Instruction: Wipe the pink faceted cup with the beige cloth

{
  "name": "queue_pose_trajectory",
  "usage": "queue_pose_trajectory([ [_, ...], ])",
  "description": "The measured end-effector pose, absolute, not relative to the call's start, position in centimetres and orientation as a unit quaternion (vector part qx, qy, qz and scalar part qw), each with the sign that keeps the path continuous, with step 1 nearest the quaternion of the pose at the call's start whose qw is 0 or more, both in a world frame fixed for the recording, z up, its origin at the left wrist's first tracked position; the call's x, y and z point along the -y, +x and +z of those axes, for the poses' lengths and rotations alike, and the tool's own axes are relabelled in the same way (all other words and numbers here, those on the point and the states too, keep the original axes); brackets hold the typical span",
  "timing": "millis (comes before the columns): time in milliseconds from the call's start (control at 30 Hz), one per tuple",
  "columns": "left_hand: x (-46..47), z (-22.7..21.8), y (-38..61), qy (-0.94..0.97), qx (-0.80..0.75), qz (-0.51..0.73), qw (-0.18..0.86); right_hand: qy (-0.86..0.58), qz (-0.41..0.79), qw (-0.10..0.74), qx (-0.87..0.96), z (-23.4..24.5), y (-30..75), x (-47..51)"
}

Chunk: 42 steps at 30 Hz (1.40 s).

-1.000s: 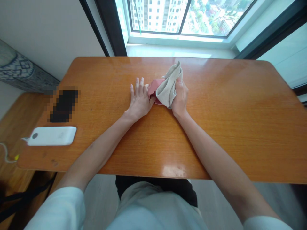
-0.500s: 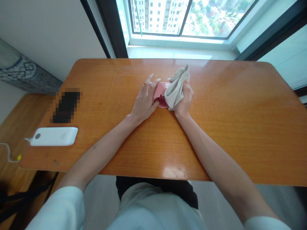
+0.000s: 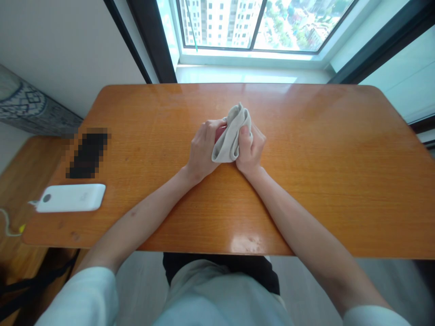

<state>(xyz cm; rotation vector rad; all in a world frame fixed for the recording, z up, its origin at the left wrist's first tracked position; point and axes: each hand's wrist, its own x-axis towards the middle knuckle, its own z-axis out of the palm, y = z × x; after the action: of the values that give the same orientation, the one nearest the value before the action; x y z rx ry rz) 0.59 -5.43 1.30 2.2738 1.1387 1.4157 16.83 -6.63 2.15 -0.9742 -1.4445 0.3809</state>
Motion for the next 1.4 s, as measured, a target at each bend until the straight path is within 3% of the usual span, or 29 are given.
queue_pose_trajectory([
  [333,3.9,0.7,0.1,0.718,-0.436,0.494,0.224,-0.427,0.125,0.592,0.672,2.6,16.0,6.6],
  [667,0.2,-1.1,-0.2,0.639,-0.338,0.544,0.426,-0.395,0.045,0.58,0.711,1.8,16.2,5.6],
  [767,0.0,-1.3,-0.4,0.662,-0.344,0.542,0.387,-0.392,0.036,0.576,0.716,1.7,16.3,5.7],
  [933,2.1,-0.1,-0.4,0.708,-0.356,0.578,0.194,-0.389,0.024,0.565,0.727,1.7,16.6,5.9],
  [1167,2.5,0.1,-0.5,0.748,-0.409,0.493,0.171,-0.391,0.001,0.555,0.734,1.4,16.3,5.7],
  [1400,0.8,-0.9,-1.1,0.731,-0.427,0.494,0.198,-0.39,-0.028,0.517,0.762,1.4,16.0,5.5],
])
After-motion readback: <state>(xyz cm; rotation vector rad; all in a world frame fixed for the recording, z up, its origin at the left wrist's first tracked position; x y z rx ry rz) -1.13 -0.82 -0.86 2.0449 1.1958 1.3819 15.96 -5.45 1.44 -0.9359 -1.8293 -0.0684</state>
